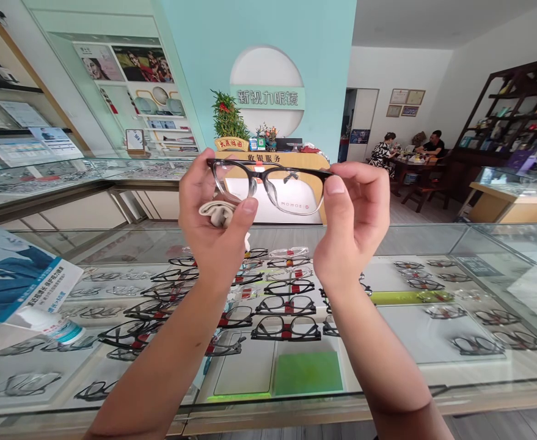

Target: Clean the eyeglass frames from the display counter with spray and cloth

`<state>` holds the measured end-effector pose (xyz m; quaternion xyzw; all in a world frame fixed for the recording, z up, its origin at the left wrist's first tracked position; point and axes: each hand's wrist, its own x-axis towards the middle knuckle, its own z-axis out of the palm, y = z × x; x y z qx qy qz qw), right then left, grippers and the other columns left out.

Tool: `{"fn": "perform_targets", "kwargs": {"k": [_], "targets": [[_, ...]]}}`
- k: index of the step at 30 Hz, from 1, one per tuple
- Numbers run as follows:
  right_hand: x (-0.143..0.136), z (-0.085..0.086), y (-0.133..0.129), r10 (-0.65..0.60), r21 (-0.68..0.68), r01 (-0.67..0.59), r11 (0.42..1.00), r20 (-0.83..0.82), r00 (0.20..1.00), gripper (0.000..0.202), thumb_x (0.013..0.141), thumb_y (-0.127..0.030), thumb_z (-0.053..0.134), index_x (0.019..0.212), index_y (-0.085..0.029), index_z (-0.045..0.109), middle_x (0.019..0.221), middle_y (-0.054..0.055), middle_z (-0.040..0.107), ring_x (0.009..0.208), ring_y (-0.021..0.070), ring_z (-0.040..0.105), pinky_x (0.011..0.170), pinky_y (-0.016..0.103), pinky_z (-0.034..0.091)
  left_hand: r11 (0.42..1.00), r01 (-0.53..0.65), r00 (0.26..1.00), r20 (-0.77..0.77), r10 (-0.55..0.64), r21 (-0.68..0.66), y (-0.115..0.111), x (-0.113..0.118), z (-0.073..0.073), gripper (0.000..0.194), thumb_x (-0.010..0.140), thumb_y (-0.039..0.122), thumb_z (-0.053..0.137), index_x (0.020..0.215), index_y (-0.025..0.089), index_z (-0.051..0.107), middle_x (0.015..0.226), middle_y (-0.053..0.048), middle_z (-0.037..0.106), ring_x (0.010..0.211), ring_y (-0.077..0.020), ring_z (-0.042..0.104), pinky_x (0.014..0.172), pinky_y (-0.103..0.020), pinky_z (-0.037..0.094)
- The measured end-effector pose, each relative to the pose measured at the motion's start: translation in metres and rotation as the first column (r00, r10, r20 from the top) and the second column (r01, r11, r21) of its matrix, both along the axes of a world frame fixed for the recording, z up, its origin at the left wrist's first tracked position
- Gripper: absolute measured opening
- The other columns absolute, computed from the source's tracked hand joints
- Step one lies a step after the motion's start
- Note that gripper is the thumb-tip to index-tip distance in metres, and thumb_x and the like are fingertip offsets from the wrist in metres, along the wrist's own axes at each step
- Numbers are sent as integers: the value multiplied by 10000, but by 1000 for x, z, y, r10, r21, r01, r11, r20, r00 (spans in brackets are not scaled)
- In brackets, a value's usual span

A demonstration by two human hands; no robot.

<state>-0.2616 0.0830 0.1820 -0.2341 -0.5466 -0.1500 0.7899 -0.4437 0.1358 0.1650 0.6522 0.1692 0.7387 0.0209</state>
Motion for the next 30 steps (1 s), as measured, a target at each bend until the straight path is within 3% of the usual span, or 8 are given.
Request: {"fn": "perform_targets", "kwargs": {"k": [5, 13, 17, 20, 24, 27, 30], "targets": [[-3, 3, -1, 180, -10, -181, 984, -54, 982, 355, 1155, -623, 571, 1312, -348, 730, 1171, 83, 643, 1108, 324, 759, 903, 522, 656, 1000, -11, 999, -32, 11, -7, 1, -1, 0, 893, 983, 770, 843, 1755, 447, 532, 1666, -120, 678, 1443, -403, 736, 1088, -568, 709], [-10, 12, -1, 236, 5, -238, 971, -165, 958, 194, 1102, -435, 596, 1154, -301, 726, 1118, 65, 730, 830, 226, 742, 753, 419, 625, 999, -33, 998, -48, 33, 5, 1, 2, -2, 884, 1008, 738, 838, 1760, 402, 517, 1704, -135, 656, 1557, -408, 672, 1095, -514, 709], [-2, 11, 4, 308, -83, -322, 943, -145, 940, 248, 1106, -457, 583, 1194, -291, 745, 1170, 66, 768, 958, 261, 807, 803, 448, 669, 997, -58, 998, -16, 58, 41, 4, 0, -2, 874, 981, 722, 879, 1730, 405, 560, 1702, -130, 653, 1552, -410, 671, 1074, -494, 708], [6, 8, 7, 276, -157, -293, 943, -122, 953, 294, 1132, -466, 547, 1223, -292, 765, 1182, 73, 779, 1074, 274, 809, 875, 461, 676, 995, -94, 996, -8, 94, 39, 9, -5, 0, 910, 928, 701, 949, 1711, 402, 596, 1662, -116, 678, 1518, -407, 683, 1114, -530, 693], [11, 10, 0, 197, -161, -212, 964, -104, 975, 206, 1073, -335, 640, 1211, -291, 787, 1222, 60, 803, 1185, 271, 771, 1033, 493, 634, 991, -126, 991, -27, 127, 45, 12, -11, 2, 904, 885, 671, 1000, 1664, 369, 655, 1614, -107, 707, 1448, -389, 713, 1146, -542, 680], [10, 16, -12, 71, -208, -55, 977, 70, 995, 159, 1048, -288, 712, 1173, -296, 811, 1245, 64, 803, 1265, 299, 736, 1162, 557, 562, 986, -165, 979, -112, 168, 37, 6, -13, 5, 862, 909, 637, 986, 1653, 351, 660, 1617, -111, 708, 1388, -378, 739, 1114, -529, 693], [7, 19, -20, 2, -313, 86, 946, 268, 963, 121, 1082, -292, 715, 1091, -292, 836, 1235, 77, 803, 1305, 329, 727, 1231, 600, 511, 970, -243, 948, -212, 239, 8, -5, -14, 7, 786, 962, 560, 956, 1652, 343, 649, 1601, -110, 722, 1276, -343, 777, 1049, -495, 713]]}}
